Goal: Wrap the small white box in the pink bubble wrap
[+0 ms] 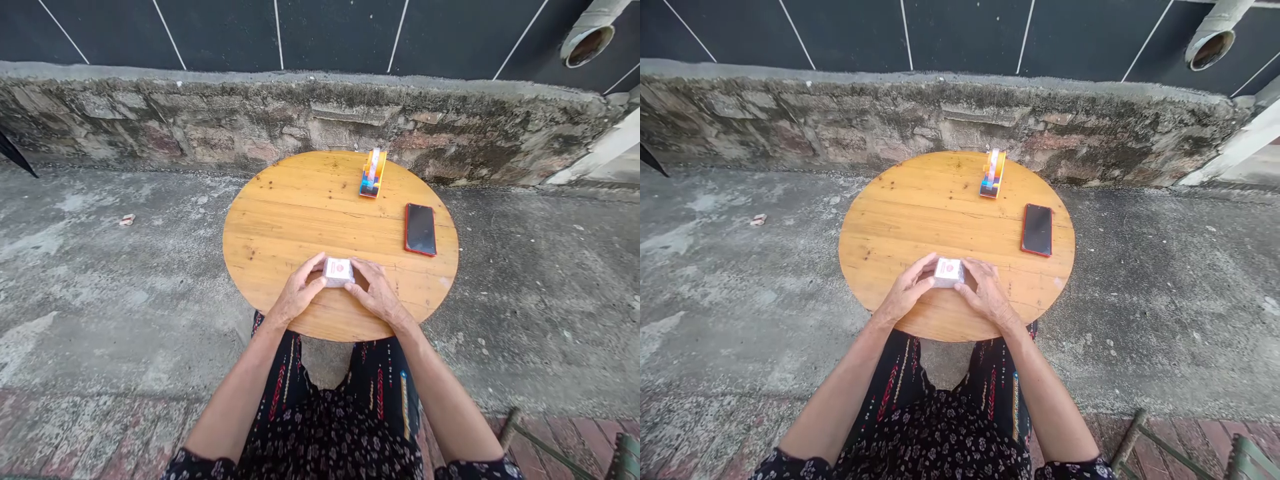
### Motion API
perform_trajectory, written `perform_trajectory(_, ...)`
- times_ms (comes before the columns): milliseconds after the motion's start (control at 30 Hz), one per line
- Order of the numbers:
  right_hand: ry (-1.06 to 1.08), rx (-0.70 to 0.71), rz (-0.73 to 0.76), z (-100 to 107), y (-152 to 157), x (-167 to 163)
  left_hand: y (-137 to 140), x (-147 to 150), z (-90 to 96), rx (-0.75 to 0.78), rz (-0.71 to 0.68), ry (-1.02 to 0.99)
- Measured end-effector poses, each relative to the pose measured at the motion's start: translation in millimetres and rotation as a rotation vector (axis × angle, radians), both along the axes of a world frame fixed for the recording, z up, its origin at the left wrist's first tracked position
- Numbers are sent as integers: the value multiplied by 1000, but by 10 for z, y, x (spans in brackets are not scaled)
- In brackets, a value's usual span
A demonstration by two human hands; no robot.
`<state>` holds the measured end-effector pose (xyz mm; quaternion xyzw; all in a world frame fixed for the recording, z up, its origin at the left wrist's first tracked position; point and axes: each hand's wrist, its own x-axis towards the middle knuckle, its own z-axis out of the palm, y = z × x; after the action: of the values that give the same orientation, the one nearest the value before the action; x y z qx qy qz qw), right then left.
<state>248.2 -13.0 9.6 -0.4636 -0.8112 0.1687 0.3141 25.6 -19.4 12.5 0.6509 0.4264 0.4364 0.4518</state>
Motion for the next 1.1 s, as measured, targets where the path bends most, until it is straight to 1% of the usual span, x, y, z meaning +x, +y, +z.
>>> perform_trajectory(100,1,9,5,-15,0,13,0,-38,27,-3,-29,46)
perform_trajectory(300,-5,14,17,-51,37,22,34,-16,51,42,2,152)
perform_trajectory(500,3,5,9,-42,32,7,42,-21,41,8,-8,124)
perform_trajectory(700,6,-17,21,31,-10,4,37,-125,72,-96,-154,-2)
perform_trajectory(767,11,-18,23,38,-12,6,37,-149,91,-110,-178,-10)
perform_trajectory(900,19,-13,30,25,-7,9,39,-162,99,-104,-180,23)
perform_trajectory(1100,27,-22,45,27,-13,19,42,-167,99,-88,-178,15)
